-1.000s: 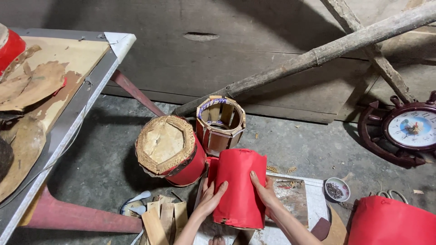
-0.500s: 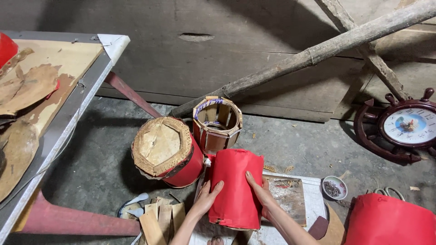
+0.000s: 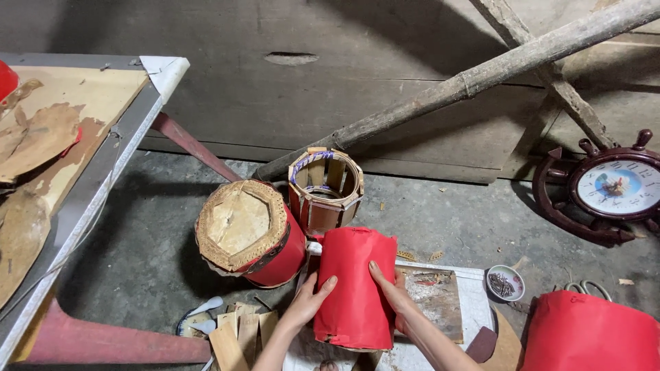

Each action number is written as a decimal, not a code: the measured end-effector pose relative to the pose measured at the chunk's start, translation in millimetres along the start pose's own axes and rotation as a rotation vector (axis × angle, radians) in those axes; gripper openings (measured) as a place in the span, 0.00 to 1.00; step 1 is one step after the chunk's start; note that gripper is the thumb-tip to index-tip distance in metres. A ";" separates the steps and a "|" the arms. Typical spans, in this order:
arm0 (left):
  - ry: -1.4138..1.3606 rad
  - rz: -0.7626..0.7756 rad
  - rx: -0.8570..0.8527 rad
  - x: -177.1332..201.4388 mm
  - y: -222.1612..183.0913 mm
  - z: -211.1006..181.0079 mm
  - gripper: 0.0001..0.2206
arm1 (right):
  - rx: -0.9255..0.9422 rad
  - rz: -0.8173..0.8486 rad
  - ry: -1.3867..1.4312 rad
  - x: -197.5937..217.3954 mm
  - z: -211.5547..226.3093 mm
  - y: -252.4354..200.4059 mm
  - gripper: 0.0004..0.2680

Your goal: Wrapping and securing red material onto small wooden drum frames in a workshop environment.

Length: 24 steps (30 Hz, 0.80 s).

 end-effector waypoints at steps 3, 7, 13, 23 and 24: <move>-0.030 0.113 0.240 -8.0 -16.9 -6.8 0.53 | 0.019 0.013 0.003 0.9 2.1 -2.8 0.39; -0.136 0.128 0.237 -19.8 -15.9 -16.3 0.56 | 0.005 0.051 -0.095 0.0 3.5 -3.2 0.43; -0.284 0.124 0.115 -24.4 -10.7 -11.2 0.48 | 0.044 0.034 -0.018 2.2 10.5 -28.9 0.44; 0.094 0.018 -0.531 -14.9 -28.6 -26.6 0.62 | 0.577 0.147 0.088 33.6 24.8 -36.4 0.32; 0.096 0.019 -0.534 -25.1 -27.0 -14.1 0.62 | 0.580 0.147 0.090 38.8 18.9 -19.9 0.32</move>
Point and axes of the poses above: each hand's wrist, its own y-axis towards the middle knuckle, its own x-axis out of the back of the hand, z = x × y, the point moved 8 cm from there along y, towards the middle knuckle, and after that the axes turned 11 degrees about -y, right-handed, at the moved point
